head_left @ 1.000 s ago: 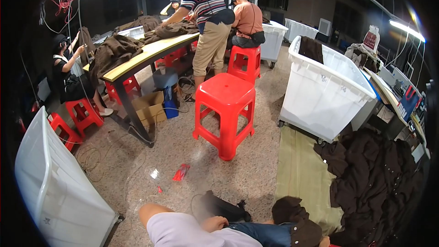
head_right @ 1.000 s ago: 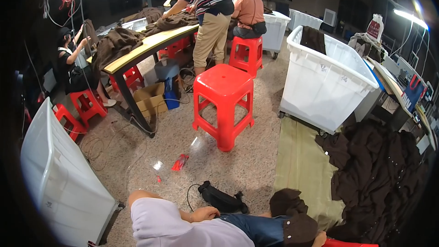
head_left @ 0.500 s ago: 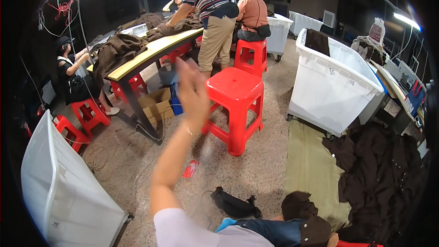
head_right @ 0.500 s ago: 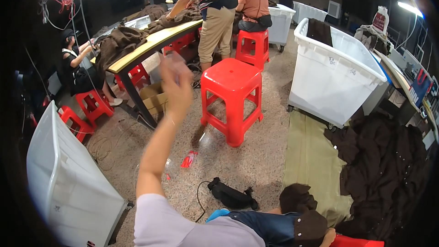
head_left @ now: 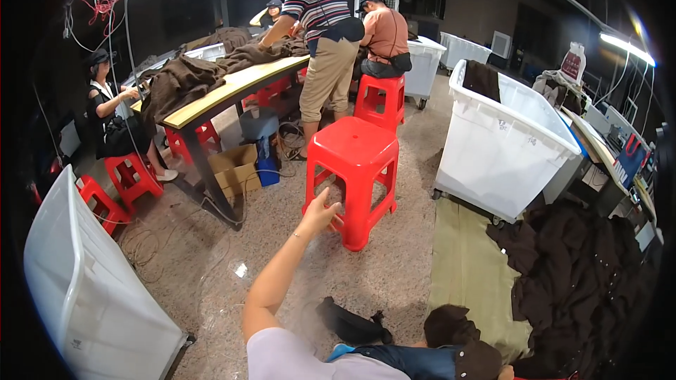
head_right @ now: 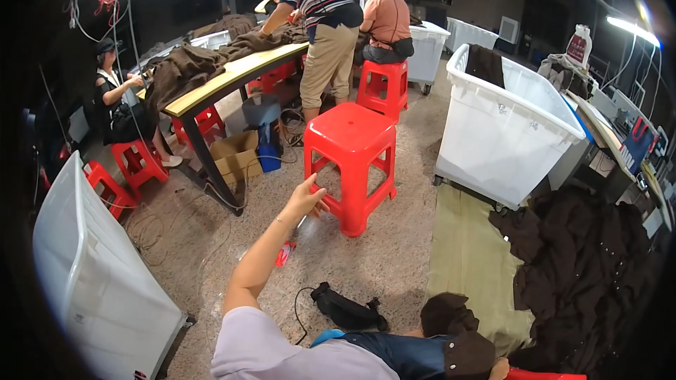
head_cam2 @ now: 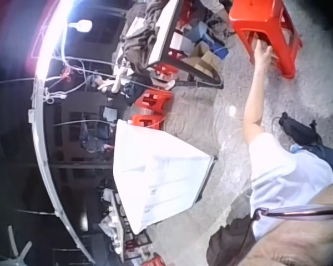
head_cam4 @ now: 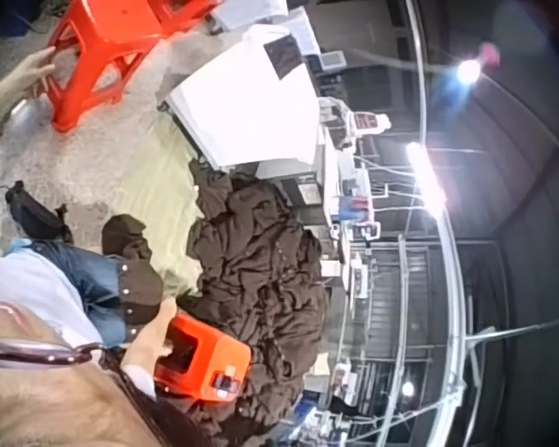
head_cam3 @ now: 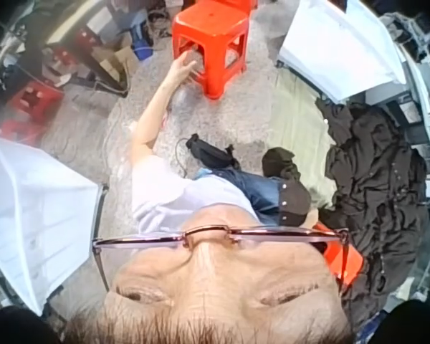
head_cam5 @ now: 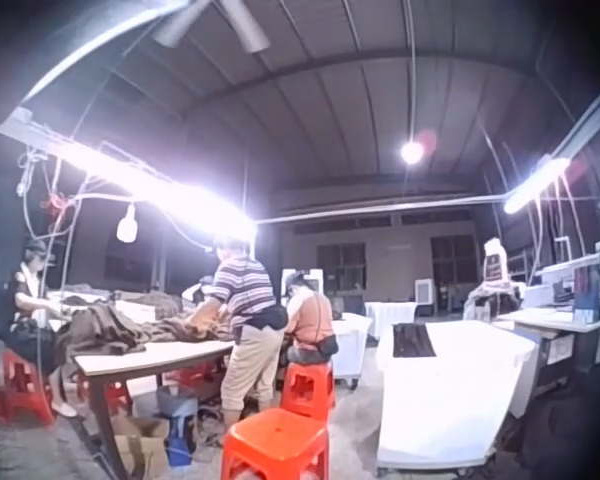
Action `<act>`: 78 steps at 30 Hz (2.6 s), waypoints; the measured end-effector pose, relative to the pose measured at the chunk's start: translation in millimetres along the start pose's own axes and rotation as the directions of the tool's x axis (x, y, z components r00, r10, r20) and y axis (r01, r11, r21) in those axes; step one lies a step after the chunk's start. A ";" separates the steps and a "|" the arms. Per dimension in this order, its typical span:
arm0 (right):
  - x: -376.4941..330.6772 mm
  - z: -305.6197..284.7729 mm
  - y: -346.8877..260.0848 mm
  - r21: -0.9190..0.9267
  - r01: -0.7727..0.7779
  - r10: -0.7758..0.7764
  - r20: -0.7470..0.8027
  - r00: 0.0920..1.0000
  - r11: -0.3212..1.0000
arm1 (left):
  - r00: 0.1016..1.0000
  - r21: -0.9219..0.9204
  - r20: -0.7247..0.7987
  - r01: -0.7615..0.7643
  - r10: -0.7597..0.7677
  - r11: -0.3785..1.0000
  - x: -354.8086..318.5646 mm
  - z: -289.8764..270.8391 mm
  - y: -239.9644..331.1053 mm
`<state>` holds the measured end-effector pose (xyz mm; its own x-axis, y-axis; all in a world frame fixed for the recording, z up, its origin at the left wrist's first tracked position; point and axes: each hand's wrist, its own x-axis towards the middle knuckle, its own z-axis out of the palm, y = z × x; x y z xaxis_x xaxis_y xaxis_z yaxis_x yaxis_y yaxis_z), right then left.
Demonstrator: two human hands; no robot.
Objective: Trim loose threads from fabric pieces using a small pair of scissors.
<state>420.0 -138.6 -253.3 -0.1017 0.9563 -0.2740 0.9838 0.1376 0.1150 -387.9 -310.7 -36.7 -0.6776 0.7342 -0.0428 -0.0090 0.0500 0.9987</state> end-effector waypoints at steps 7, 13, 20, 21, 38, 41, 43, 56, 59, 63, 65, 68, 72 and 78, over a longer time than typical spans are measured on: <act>-9.8 6.0 5.2 0.017 0.003 -0.003 -0.025 1.000 1.000 | 0.992 -0.049 -0.056 -0.117 0.115 0.992 -4.2 -3.1 49.5; -25.3 13.0 3.7 0.042 -0.019 0.021 -0.039 0.999 0.999 | 0.693 0.282 -0.318 -0.582 0.647 0.763 -16.9 -1.7 136.6; -25.5 34.6 -5.9 0.093 -0.017 0.024 -0.068 0.997 0.995 | 0.468 -0.097 -0.760 -0.768 0.451 0.633 2.2 -62.9 175.5; -23.2 38.1 -2.9 0.099 -0.020 0.028 -0.077 0.997 0.995 | 0.583 -0.222 -0.754 -0.659 0.302 0.719 4.6 -62.9 166.0; 31.4 137.2 25.3 0.113 0.119 -0.095 -0.194 0.976 0.986 | 0.609 -0.111 -0.656 -0.662 0.446 0.741 28.4 -89.6 119.2; 40.6 152.3 80.4 -0.277 0.137 -0.284 -0.606 0.743 0.951 | 0.865 -0.258 -0.411 -0.412 0.287 0.874 30.4 -13.3 20.6; 50.4 166.4 80.3 -0.397 0.162 -0.382 -0.577 0.722 0.904 | 0.931 -0.299 -0.333 -0.256 0.151 0.919 2.0 12.5 -31.0; 50.3 163.4 75.0 -0.251 0.184 -0.247 -0.250 0.936 0.950 | 0.624 0.360 0.781 -0.487 0.029 0.796 -208.9 132.9 -202.8; 47.4 168.1 70.2 -0.228 0.212 -0.267 -0.248 0.931 0.950 | 0.599 0.556 0.724 -0.212 -0.343 0.804 -229.9 126.4 -195.1; 39.8 160.0 78.2 0.046 -0.163 0.169 -0.273 0.947 0.986 | 0.699 0.602 0.713 -0.571 -0.054 0.559 -237.4 101.5 -165.3; 42.9 159.9 64.0 0.033 -0.128 0.133 -0.238 0.962 0.991 | 0.723 0.658 0.678 -0.517 -0.132 0.548 -245.4 82.6 -164.3; 33.3 130.1 23.7 0.103 -0.111 0.122 -0.114 0.986 0.989 | 0.789 0.750 0.575 -0.401 -0.218 0.527 -269.2 69.1 -180.4; 47.0 151.2 66.2 -0.040 -0.016 0.012 -0.110 0.994 0.999 | 0.875 0.610 0.450 -0.156 -0.178 0.777 -264.4 76.6 -197.3; 42.7 181.8 55.0 -0.321 0.094 -0.213 -0.358 0.909 0.942 | 0.850 0.636 0.517 -0.305 -0.099 0.708 -266.1 74.6 -188.7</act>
<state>496.6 -137.1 -432.3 -0.3549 0.9324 0.0687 0.8702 0.3026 0.3888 -151.1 -465.1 -215.8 -0.1944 0.9695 -0.1493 0.6684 0.2424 0.7032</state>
